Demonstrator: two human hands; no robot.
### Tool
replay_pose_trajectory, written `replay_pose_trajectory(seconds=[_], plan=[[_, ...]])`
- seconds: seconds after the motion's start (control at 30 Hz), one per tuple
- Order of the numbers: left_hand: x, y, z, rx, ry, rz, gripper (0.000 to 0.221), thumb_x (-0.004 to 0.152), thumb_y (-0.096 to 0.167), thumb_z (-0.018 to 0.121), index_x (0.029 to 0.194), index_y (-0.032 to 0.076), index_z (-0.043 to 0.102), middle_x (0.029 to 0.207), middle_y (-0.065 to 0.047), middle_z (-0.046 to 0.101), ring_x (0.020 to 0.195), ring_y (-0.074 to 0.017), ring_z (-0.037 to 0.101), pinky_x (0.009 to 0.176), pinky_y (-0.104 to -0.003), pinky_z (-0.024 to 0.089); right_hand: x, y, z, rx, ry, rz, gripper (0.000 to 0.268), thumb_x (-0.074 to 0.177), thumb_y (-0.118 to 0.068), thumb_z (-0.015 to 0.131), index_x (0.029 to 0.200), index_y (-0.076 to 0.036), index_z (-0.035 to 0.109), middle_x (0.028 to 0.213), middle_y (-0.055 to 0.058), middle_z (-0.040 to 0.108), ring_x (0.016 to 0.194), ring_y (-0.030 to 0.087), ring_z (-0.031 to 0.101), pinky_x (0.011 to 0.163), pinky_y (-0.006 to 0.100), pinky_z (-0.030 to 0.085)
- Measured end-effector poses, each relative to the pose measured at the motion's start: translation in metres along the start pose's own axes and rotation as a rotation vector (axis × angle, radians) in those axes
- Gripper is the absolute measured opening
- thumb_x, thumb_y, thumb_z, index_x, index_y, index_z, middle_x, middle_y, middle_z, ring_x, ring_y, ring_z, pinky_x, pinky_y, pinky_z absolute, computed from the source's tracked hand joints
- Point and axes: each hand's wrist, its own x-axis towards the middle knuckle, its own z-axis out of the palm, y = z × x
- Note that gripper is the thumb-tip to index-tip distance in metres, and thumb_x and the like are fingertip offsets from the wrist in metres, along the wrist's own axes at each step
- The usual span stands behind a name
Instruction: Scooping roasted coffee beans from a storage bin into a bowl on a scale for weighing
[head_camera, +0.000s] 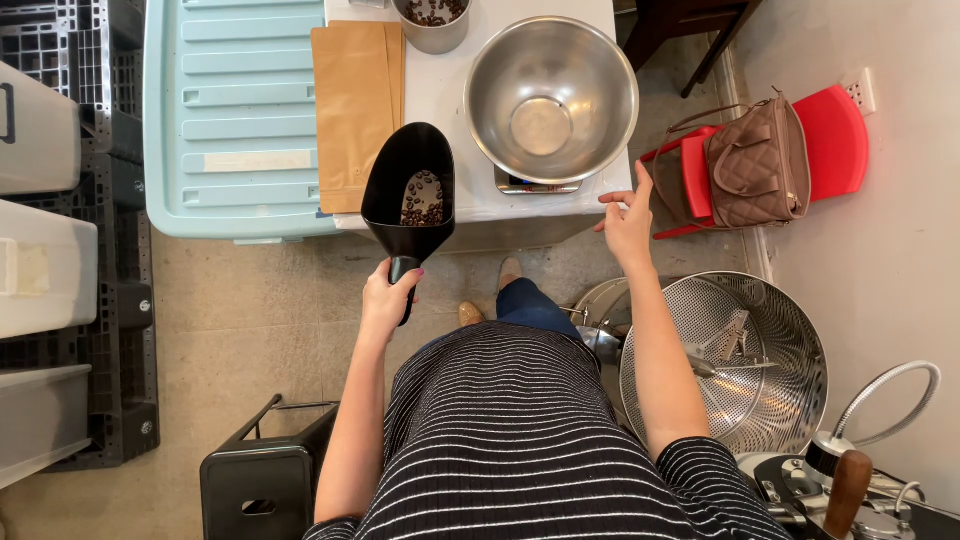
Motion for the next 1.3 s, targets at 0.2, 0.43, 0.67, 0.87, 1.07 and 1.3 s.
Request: replay_pose_trajectory(seconds=[0.2,0.43,0.67,0.87,1.07,1.3], plan=[[0.006,-0.007,0.002,-0.007,-0.014,-0.006,0.066,0.083,0.026,0.080,0.137,-0.005,0.058,0.076,-0.020,0.068,0.064,-0.0225,0.071,0.050,-0.034,0.061,-0.001,-0.003,0.001,0.003,-0.019,0.007,0.080,0.093,0.011,0.041,0.164,-0.016,0.015,0.102,0.020,0.068,0.059,0.027,0.071,0.057,0.033,0.060],[0.007,-0.013,0.003,-0.002,-0.009,-0.006,0.066,0.083,0.025,0.080,0.137,-0.005,0.058,0.079,-0.021,0.068,0.065,-0.0227,0.072,0.051,-0.034,0.061,-0.003,-0.009,0.001,0.000,-0.029,0.002,0.081,0.092,0.010,0.043,0.163,-0.016,0.015,0.101,0.020,0.069,0.059,0.027,0.071,0.056,0.033,0.060],[-0.013,-0.002,0.005,0.076,-0.047,0.031,0.063,0.085,0.030,0.077,0.138,0.001,0.059,0.073,-0.019,0.069,0.066,-0.0259,0.073,0.053,-0.042,0.059,-0.024,-0.021,0.032,0.048,-0.033,0.009,0.060,0.093,0.003,0.048,0.149,-0.009,0.032,0.094,0.021,0.072,0.055,0.028,0.071,0.050,0.032,0.057],[-0.016,-0.009,0.025,0.032,-0.077,0.007,0.061,0.089,0.031,0.073,0.139,0.000,0.056,0.073,-0.022,0.070,0.062,-0.0273,0.072,0.051,-0.037,0.061,-0.069,-0.019,0.112,0.211,-0.596,0.330,0.036,0.102,-0.023,0.054,0.131,-0.002,0.051,0.096,0.024,0.074,0.065,0.033,0.076,0.050,0.039,0.061],[-0.053,0.065,0.038,0.089,-0.071,0.114,0.070,0.090,0.037,0.069,0.147,0.002,0.049,0.123,-0.031,0.065,0.117,-0.0446,0.065,0.095,-0.055,0.054,-0.076,-0.112,0.143,0.315,-0.818,0.609,0.084,0.101,-0.052,0.064,0.153,0.004,0.030,0.143,0.028,0.046,0.118,0.039,0.057,0.088,0.050,0.049],[-0.051,0.114,0.057,0.147,-0.179,0.400,0.077,0.096,0.021,0.061,0.153,-0.014,0.024,0.138,-0.043,0.044,0.130,-0.0608,0.045,0.108,-0.067,0.041,-0.046,-0.067,0.161,0.692,-0.513,0.556,0.054,0.095,-0.022,0.074,0.144,-0.006,0.057,0.123,0.011,0.068,0.108,0.022,0.067,0.096,0.039,0.056]])
